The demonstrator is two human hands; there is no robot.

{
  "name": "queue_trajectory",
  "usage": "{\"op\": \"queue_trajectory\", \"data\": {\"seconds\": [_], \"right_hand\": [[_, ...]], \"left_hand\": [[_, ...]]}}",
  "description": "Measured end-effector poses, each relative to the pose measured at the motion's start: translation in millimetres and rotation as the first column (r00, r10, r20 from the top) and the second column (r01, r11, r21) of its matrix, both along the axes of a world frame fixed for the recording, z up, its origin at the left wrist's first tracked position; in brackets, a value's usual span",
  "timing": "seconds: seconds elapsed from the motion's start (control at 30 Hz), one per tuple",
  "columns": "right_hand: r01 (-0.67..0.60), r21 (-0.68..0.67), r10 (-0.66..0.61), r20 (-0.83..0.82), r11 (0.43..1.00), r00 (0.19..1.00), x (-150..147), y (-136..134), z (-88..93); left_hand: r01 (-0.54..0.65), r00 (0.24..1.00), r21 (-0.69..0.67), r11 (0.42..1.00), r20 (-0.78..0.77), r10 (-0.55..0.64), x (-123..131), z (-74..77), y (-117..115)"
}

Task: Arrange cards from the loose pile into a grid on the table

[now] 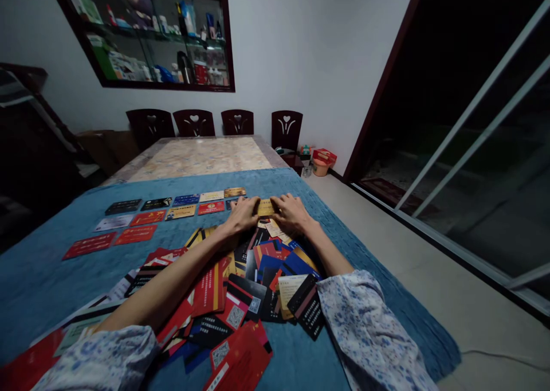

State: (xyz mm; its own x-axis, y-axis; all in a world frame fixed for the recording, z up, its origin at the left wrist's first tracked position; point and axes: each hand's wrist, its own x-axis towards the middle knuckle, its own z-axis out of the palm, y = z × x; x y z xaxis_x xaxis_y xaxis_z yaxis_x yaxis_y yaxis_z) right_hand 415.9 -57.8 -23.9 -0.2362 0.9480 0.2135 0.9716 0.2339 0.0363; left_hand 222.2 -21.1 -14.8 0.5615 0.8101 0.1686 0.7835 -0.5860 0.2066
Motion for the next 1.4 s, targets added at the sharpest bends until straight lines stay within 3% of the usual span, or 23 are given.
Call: {"op": "queue_trajectory", "data": {"seconds": [0.47, 0.77, 1.17, 1.4], "right_hand": [[-0.015, 0.002, 0.015, 0.02, 1.0, 1.0, 2.6, 5.9, 2.2], [-0.028, -0.075, 0.031, 0.043, 0.997, 0.999, -7.3, 12.3, 24.0], [-0.089, -0.094, 0.096, 0.071, 0.992, 0.993, -26.8, 52.1, 34.4], [-0.076, -0.1, 0.08, 0.038, 0.992, 0.996, -43.4, 73.1, 38.6]], "left_hand": [[0.097, 0.985, 0.045, 0.994, -0.151, -0.089, -1.0, 14.2, 12.3], [0.159, 0.968, 0.082, 0.984, -0.209, -0.139, -12.6, 21.1, 26.8], [0.133, 0.972, 0.123, 0.983, -0.209, -0.105, -38.6, 27.6, 51.0], [0.121, 0.95, 0.137, 0.983, -0.303, -0.075, -52.6, 33.8, 67.1]]}}
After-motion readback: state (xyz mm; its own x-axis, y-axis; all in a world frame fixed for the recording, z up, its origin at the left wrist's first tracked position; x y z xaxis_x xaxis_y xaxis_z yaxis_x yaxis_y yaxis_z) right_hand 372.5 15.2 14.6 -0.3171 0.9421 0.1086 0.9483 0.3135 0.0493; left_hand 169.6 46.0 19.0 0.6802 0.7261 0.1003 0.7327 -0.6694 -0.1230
